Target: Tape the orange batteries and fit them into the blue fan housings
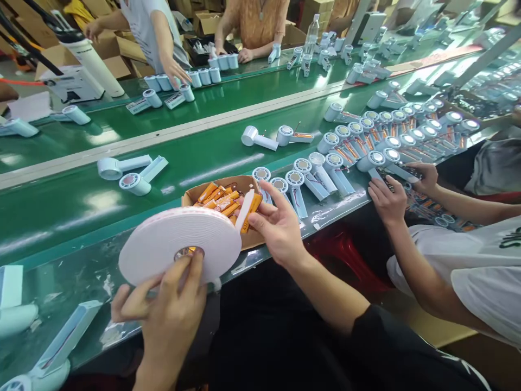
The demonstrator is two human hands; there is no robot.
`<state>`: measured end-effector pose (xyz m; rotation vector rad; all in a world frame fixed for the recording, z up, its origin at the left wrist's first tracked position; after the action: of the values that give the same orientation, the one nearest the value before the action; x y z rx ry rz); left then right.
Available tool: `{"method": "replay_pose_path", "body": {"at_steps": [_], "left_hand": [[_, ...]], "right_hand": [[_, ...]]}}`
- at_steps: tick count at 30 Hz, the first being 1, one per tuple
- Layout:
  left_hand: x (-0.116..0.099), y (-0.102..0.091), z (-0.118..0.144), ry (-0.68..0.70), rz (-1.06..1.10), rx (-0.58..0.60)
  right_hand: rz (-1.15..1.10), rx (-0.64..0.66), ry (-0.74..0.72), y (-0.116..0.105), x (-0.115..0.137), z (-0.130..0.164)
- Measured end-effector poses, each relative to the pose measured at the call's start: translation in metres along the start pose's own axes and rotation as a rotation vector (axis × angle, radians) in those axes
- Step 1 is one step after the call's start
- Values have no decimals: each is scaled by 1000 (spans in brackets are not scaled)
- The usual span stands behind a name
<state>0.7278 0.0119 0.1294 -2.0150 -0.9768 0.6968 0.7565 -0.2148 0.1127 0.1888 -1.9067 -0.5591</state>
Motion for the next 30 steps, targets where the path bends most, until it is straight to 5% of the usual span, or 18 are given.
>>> {"method": "replay_pose_path", "body": {"at_steps": [4,6,9,12,16,18,20,23,26,30], "left_hand": [[-31,18,18,68,-135,-79],[-43,25,31,89,-37,44],[-47,19,34,101,125,188],[-20,7,0,82,150,316],[42,13,-78,87,406,682],[83,33,-123,-155,397,676],[123,58,-162,-424,111,568],[162,94,-202,-578,-189,507],[180,120,-221,-556,-284,576],[170,148,-230,-287,-256,682]], "right_hand": [[-111,-269,-13,-11,-8,-2],[-33,-298,-40,-40,10,-22],[108,-488,-353,-100,54,-58],[112,-469,-399,-127,68,-71],[172,-293,-91,-121,52,-38],[212,-257,20,-123,48,-18],[246,-221,111,-130,48,-3],[298,-178,199,-145,55,9],[347,-200,166,-161,66,15],[393,-206,50,-165,82,-5]]}}
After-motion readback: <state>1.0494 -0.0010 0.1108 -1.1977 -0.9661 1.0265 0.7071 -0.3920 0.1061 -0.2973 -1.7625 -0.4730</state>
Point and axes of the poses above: each hand's wrist, its own z-axis away from the middle knuckle, its own y-axis out of the palm, x = y × z, the point moved 4 cm from there along -z, towards the middle knuckle, and after that the axes turned 9 degrees about -y, right-handed, at the moved point
